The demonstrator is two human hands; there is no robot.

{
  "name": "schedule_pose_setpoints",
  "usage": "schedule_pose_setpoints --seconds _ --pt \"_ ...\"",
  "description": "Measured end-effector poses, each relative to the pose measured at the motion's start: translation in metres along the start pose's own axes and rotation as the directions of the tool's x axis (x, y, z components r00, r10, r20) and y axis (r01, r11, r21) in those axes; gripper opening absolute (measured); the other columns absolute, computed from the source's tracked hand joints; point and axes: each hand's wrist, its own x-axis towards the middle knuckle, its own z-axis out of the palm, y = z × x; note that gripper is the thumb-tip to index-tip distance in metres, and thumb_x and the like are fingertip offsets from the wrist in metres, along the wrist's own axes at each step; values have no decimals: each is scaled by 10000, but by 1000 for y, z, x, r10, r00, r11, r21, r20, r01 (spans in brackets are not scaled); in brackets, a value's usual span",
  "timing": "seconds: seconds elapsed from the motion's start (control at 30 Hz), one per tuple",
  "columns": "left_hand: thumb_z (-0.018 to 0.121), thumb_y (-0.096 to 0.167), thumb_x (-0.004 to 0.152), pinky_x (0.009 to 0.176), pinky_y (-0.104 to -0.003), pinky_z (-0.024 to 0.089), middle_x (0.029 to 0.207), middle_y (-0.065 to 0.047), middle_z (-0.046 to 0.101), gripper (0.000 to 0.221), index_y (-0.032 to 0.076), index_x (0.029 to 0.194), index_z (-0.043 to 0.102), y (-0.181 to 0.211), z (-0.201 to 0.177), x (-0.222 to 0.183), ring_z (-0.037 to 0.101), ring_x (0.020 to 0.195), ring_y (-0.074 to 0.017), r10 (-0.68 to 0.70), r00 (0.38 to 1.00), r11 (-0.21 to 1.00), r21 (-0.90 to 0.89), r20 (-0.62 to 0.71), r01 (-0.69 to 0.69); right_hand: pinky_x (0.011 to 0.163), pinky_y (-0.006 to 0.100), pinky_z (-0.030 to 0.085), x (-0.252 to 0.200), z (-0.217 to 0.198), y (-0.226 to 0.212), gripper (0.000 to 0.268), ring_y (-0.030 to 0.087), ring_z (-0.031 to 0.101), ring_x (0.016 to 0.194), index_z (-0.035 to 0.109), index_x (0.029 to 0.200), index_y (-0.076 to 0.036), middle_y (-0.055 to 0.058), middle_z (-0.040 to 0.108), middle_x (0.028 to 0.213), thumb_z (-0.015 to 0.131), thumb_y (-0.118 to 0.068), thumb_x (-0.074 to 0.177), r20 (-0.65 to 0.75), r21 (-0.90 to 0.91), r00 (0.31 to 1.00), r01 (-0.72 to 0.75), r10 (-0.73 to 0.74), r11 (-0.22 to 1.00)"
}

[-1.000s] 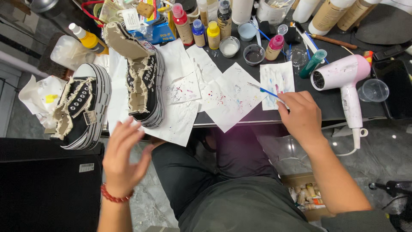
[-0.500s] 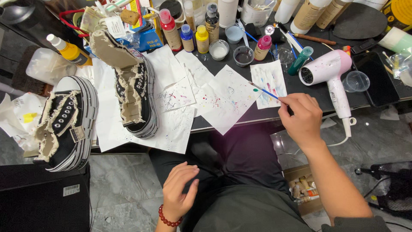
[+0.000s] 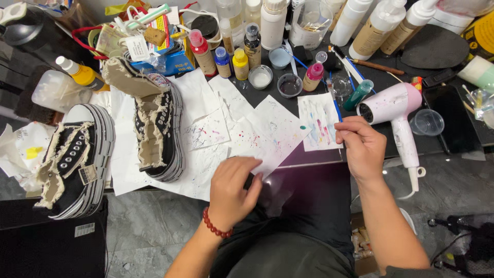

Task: The person prepares and applies colorful liquid to a custom sneaker. Using a thin brush, the person mixes yellow and purple liquids in a small container before painting the edges and surfaces of the shoe's sole.

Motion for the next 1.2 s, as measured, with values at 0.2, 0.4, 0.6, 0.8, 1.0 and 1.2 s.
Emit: schedule_pose_setpoints --seconds 0.2,0.4,0.6,0.8,1.0,1.2 --pt "797 90 813 835 -424 491 988 -99 695 303 67 1093 684 -25 36 114 661 965 -309 13 1000 981 194 13 -15 956 325 501 9 -10 10 394 233 621 1033 677 1137 148 198 633 1204 476 54 811 147 -86 977 165 -152 982" --pt "797 75 775 794 -449 499 938 -103 676 297 66 1048 678 -53 65 184 651 929 -325 76 994 955 281 82 -96 1006 347 500 8 -19 19 482 249 612 1073 660 1197 152 211 597 1267 460 79 765 95 154 986 123 -138 980" --pt "751 50 822 794 -457 526 974 -112 691 233 72 1048 695 -73 86 213 669 941 -327 69 978 941 311 196 -129 913 276 538 2 -22 25 397 185 635 1003 682 1177 92 167 620 1216 474 255 880 49 -66 988 148 -145 987" --pt "704 28 808 799 -459 532 982 -107 696 235 62 1041 702 -79 84 196 667 960 -336 68 979 961 249 192 -116 901 279 575 5 -17 23 281 175 654 1056 677 1133 40 141 649 1185 688 187 893 40 52 985 163 -165 985" --pt "726 35 813 750 -439 544 903 -94 661 111 102 896 761 -95 116 228 666 927 -306 301 927 881 307 225 -361 973 318 565 5 -13 23 283 206 649 1110 672 1099 31 126 656 1140 714 191 870 7 16 973 232 -232 973" --pt "768 92 719 676 -428 557 923 -87 676 83 149 778 783 -107 162 276 688 889 -296 377 744 720 331 551 -610 975 331 556 6 -13 23 294 215 646 1092 683 1077 32 127 665 1112 719 201 839 -2 44 962 274 -274 961"
